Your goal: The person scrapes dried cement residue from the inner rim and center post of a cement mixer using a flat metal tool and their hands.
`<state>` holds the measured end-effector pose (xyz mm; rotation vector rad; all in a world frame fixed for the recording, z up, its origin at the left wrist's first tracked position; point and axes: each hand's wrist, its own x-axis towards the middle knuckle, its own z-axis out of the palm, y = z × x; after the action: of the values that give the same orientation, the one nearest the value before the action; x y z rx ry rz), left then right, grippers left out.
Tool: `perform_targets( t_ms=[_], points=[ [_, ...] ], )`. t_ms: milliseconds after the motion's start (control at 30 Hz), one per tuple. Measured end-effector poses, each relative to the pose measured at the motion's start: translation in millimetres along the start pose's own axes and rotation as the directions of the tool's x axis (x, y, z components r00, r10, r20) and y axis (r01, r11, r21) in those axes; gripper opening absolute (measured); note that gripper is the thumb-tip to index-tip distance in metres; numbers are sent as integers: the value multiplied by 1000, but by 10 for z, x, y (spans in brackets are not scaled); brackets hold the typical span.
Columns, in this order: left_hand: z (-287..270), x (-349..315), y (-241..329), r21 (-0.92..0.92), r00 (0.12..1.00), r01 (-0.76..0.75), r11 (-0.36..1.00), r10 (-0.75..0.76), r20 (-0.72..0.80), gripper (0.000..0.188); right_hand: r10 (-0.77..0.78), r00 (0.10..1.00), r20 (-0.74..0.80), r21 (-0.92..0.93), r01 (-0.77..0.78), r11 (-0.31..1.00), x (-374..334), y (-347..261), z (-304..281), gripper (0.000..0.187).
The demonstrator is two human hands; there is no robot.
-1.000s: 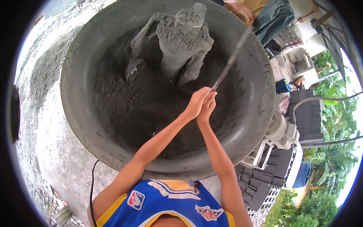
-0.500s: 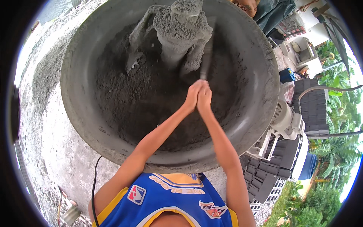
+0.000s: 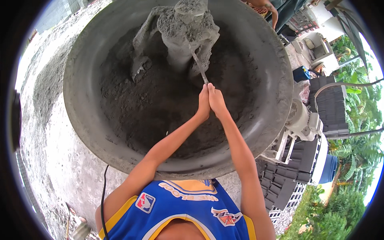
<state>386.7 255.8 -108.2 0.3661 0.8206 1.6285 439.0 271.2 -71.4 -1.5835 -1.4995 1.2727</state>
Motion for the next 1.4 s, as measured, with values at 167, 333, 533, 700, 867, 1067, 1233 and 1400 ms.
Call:
perform_targets(
  t_ms=[167,333,533,700,867,1067,1233,1400],
  points=[
    [205,-44,429,115,871,-288,951,210,445,31,-305,916,-261,121,344,931,-170,-134,-11,48],
    [31,-9,22,-107,947,116,988,-78,310,24,-83,996,-44,-89,79,993,51,236,-43,50],
    [249,-116,460,-29,915,12,1000,1,404,17,-356,869,-344,-37,366,930,-163,-51,6,38],
    [-40,-121,130,38,914,150,988,-153,376,16,-272,947,-173,-227,230,946,9,281,-94,39],
    [18,130,211,45,940,141,989,-148,307,15,-285,929,-235,-125,261,957,90,405,102,37],
    [158,13,262,167,922,179,970,-224,317,13,-337,898,-284,-137,310,941,27,496,7,30],
    [-107,267,185,185,856,410,893,-447,260,11,-383,898,-215,-353,294,888,111,519,130,29],
    [375,84,479,226,827,78,971,-190,530,10,-560,739,-375,-279,487,828,-39,214,-86,18]
  ],
)
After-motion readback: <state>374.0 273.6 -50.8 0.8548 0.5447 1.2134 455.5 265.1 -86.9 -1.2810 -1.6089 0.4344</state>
